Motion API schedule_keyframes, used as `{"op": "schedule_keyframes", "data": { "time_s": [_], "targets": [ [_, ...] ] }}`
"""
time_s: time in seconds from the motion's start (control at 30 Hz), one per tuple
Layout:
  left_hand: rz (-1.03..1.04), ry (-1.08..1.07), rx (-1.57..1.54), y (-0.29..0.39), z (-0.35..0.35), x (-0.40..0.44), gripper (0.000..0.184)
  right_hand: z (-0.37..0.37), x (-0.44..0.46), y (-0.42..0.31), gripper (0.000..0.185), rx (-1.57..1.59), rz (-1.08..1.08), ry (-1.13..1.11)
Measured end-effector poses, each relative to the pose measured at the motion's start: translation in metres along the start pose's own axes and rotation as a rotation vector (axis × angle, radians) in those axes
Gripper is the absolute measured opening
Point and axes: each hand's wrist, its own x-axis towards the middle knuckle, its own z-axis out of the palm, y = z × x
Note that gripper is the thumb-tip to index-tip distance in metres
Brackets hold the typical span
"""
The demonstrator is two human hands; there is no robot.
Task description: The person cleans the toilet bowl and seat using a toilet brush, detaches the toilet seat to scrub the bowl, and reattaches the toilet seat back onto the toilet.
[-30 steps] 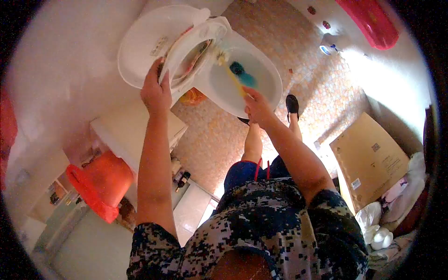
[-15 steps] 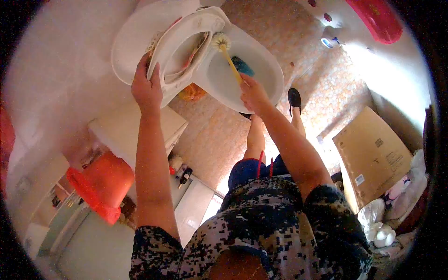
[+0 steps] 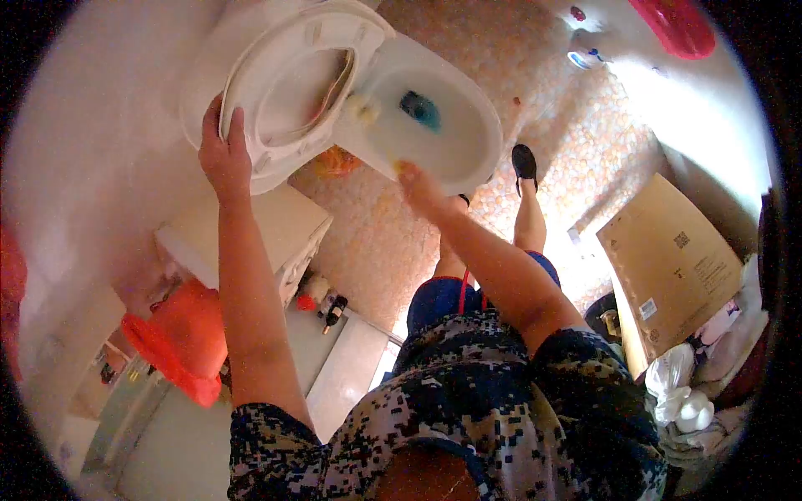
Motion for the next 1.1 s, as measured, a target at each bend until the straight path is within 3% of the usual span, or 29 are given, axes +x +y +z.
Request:
{"op": "schedule_keyframes", "data": {
  "time_s": [0.07,0.17,0.23,0.3,0.33,0.4,0.43,0.5,0.57,0.6,0.63,0.7,0.8,0.9,0.93,1.03,1.1],
  "targets": [
    [-0.022,0.014,0.016,0.004,-0.001,0.004,0.036,-0.019,0.022,-0.023,0.032,0.389,0.190,0.046],
    [-0.043,0.000,0.006,-0.002,-0.002,0.003,0.036,-0.048,0.027,-0.075,0.033,0.124,0.161,-0.089],
    [-0.060,0.012,-0.011,-0.001,-0.001,0.008,0.036,-0.005,0.037,-0.037,0.034,-0.014,0.042,0.022],
    [-0.095,0.007,0.001,0.006,-0.002,0.007,0.036,-0.002,0.005,-0.045,0.034,0.089,0.179,-0.115],
    [-0.087,-0.005,0.026,0.007,-0.003,0.004,0.036,0.015,-0.004,-0.014,0.034,-0.098,-0.014,-0.091],
    [-0.068,-0.010,0.069,0.006,0.000,-0.004,0.037,0.002,-0.033,-0.001,0.034,-0.169,-0.013,-0.144],
    [-0.012,-0.031,0.069,0.007,0.003,-0.014,0.037,-0.028,-0.050,-0.023,0.033,-0.061,0.182,-0.224],
    [-0.009,-0.140,0.048,0.015,0.012,-0.050,0.037,-0.019,-0.034,0.101,0.034,0.047,-0.134,0.143],
    [0.043,-0.372,-0.068,0.051,0.022,-0.086,0.041,-0.097,-0.034,0.105,0.034,-0.047,-0.211,0.129],
    [0.018,-0.430,0.064,0.070,0.031,-0.111,0.037,-0.137,-0.034,0.106,0.034,-0.093,-0.250,0.125],
    [0.071,-0.483,-0.098,0.082,0.049,-0.132,0.036,-0.181,-0.050,0.050,0.036,-0.079,0.092,0.009],
    [0.219,-0.354,-0.126,0.086,0.098,-0.195,0.039,-0.219,-0.064,-0.013,0.033,-0.287,0.439,-0.068],
    [0.126,-0.463,-0.109,0.104,0.132,-0.232,0.045,-0.266,-0.071,0.005,0.032,-0.277,0.214,-0.016],
    [0.189,-0.562,-0.012,0.093,0.174,-0.271,0.059,-0.288,-0.076,-0.036,0.032,-0.406,0.346,0.135],
    [0.241,-0.576,0.053,0.086,0.184,-0.266,0.064,-0.287,-0.073,-0.036,0.033,-0.471,0.128,0.187],
    [0.175,-1.198,-0.010,0.074,0.194,-0.241,0.067,-0.286,-0.071,-0.068,0.035,-0.648,0.116,0.141],
    [-0.042,-1.189,-0.116,0.056,0.227,-0.260,0.064,-0.269,-0.061,-0.082,0.038,-0.767,-0.150,0.081]
  ]
}}
